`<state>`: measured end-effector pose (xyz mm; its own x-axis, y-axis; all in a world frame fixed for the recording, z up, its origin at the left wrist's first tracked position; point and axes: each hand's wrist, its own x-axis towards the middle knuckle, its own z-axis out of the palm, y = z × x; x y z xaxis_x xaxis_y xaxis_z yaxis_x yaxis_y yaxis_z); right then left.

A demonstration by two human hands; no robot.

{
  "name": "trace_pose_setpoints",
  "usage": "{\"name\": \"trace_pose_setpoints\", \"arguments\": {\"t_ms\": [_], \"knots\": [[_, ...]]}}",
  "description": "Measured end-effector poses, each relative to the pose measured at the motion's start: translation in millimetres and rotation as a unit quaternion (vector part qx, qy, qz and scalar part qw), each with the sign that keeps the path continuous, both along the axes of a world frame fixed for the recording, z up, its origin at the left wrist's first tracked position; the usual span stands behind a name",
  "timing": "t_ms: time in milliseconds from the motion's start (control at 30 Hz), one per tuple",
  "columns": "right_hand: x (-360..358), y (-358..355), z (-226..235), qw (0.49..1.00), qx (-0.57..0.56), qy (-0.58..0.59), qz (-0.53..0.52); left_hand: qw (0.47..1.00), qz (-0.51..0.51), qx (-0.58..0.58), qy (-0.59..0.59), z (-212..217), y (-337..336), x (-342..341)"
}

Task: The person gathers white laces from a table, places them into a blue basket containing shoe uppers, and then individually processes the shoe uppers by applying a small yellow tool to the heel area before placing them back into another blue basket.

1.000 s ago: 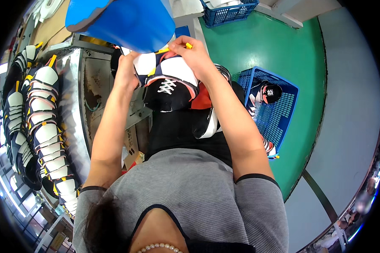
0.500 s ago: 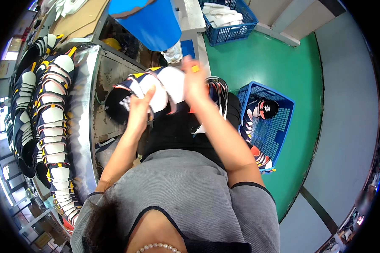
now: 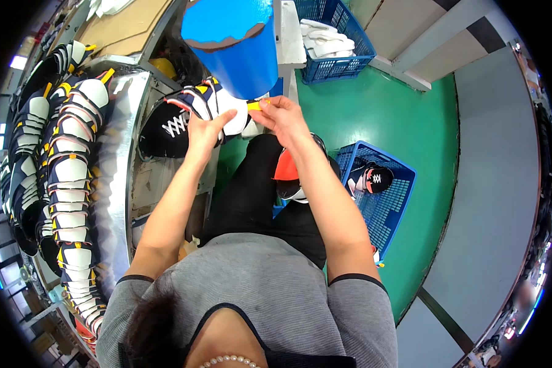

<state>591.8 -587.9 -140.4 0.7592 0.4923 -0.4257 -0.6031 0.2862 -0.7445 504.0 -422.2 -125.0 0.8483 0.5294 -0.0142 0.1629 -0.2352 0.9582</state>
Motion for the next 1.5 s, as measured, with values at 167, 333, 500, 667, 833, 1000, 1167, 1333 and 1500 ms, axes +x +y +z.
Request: {"name": "trace_pose_setpoints", "arguments": {"t_ms": [167,333,500,667,833,1000,1167,1333,1500], "knots": [[25.9,-1.3,-26.2,0.988,0.084,0.13,0.002,0.947,-0.019,-0.321,0.022,10.0,6.6,19.2],[16.6,20.6,-33.4,0.974,0.165,0.147,-0.056,0.857,0.018,-0.515,0.025,16.6,16.5,16.6],[53.9,-0.7,-65.4,0.964,0.255,0.077,0.023,0.812,0.109,-0.57,0.062,-14.4,10.1,49.5],[14.6,-38.6,23.4,0.898,-0.343,-0.23,0.153,0.817,0.085,-0.567,-0.057,26.0,23.7,-21.4],[30.1,-88.5,-47.1,0.735,-0.458,-0.184,0.465,0.93,0.088,-0.337,-0.118,189.5,-15.9,-161.2],[23.2,-76.5,-8.6,0.576,-0.506,-0.235,0.597,0.919,0.287,-0.016,-0.269,162.9,38.6,-152.7],[35.8,-46.8,-90.0,0.491,-0.565,-0.085,0.657,0.903,0.325,0.045,-0.276,69.4,216.4,-90.7],[-14.6,-65.8,-84.4,0.358,-0.678,-0.381,0.516,0.918,0.36,0.119,-0.113,53.0,256.0,-54.3],[-35.0,-82.4,-38.3,0.465,-0.682,-0.349,0.445,0.94,0.269,0.185,-0.096,64.5,224.8,-68.4]]}}
